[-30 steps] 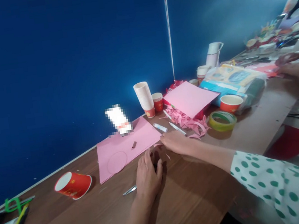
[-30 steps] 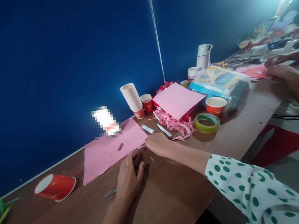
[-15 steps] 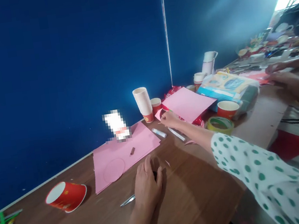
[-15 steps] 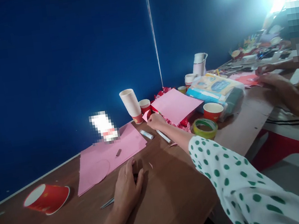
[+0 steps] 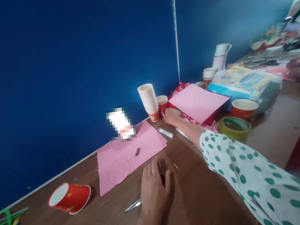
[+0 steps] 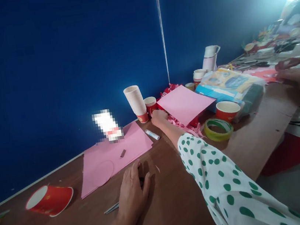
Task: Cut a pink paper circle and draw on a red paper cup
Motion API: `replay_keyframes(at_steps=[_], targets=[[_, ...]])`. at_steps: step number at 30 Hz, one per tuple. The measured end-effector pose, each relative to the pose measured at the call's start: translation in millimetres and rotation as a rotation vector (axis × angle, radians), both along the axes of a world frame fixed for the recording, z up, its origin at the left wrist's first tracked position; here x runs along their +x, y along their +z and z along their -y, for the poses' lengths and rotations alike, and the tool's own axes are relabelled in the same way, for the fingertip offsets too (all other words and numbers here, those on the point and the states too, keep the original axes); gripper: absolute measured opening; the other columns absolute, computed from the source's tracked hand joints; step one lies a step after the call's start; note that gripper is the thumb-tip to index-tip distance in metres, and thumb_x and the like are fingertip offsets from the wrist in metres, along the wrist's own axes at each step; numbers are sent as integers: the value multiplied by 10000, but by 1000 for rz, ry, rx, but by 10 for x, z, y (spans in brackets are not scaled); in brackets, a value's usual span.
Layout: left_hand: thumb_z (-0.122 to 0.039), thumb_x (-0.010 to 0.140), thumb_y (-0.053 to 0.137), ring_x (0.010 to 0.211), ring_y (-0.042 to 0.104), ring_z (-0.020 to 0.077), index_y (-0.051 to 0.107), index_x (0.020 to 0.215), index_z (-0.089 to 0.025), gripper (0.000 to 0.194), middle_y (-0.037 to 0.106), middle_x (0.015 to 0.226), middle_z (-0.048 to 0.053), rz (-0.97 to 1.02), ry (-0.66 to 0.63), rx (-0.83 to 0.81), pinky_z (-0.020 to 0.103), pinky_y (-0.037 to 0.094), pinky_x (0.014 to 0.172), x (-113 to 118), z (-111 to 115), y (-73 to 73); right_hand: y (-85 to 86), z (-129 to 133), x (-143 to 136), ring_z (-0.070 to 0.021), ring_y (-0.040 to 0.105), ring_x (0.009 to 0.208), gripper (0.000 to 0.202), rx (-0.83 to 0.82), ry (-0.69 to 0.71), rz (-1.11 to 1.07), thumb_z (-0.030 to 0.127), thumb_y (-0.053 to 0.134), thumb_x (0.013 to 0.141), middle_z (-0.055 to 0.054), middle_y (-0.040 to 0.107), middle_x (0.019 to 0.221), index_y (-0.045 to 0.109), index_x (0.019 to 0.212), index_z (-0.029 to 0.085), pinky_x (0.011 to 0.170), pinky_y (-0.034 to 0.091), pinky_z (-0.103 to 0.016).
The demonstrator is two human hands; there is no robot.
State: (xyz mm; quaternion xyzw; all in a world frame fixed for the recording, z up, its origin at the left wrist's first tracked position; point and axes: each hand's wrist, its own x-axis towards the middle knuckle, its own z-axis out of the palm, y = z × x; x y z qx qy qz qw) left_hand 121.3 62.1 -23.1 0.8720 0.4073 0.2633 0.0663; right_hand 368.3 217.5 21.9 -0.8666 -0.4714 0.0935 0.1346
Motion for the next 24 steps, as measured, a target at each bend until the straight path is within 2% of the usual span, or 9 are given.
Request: replay_keyframes(at_steps=[7, 12, 16, 20, 24], targets=[[-345, 861, 431, 1018, 517, 264, 367, 1272, -141, 464, 559, 1138, 128, -32, 18, -46, 447, 428, 876, 6, 1, -4, -18, -87, -95, -271, 598, 991, 287, 105, -27, 6, 322, 565, 835, -166, 654, 1003, 630, 1002, 98, 825, 438, -393], [-338, 863, 428, 1008, 509, 264, 358, 1281, -135, 471, 558, 1120, 130, -27, 6, -40, 441, 421, 876, 9, -5, 9, -57, -19, -70, -234, 606, 960, 295, 195, -8, 23, 354, 465, 877, -134, 665, 1004, 642, 1002, 153, 776, 441, -324], [-342, 859, 430, 988, 512, 266, 370, 1277, -130, 473, 569, 1085, 131, -28, -2, -45, 446, 419, 874, 14, -6, 14, -70, 133, -8, -202, 602, 937, 277, 247, 41, 31, 292, 404, 896, -80, 664, 1034, 644, 1002, 203, 733, 441, -279], [-361, 857, 430, 1053, 499, 272, 384, 1277, -139, 477, 559, 1148, 136, 9, 6, -91, 461, 399, 915, 6, -10, -2, -45, 362, -23, -185, 605, 908, 264, 267, 122, 37, 245, 392, 891, -50, 671, 1006, 638, 981, 211, 705, 435, -256], [-367, 871, 403, 1125, 480, 265, 349, 1312, -155, 492, 533, 1222, 139, 123, 43, -156, 460, 390, 938, -11, -19, -3, -32, 642, -152, -167, 605, 906, 242, 260, 272, 64, 327, 428, 889, -33, 675, 985, 621, 978, 210, 726, 427, -236]])
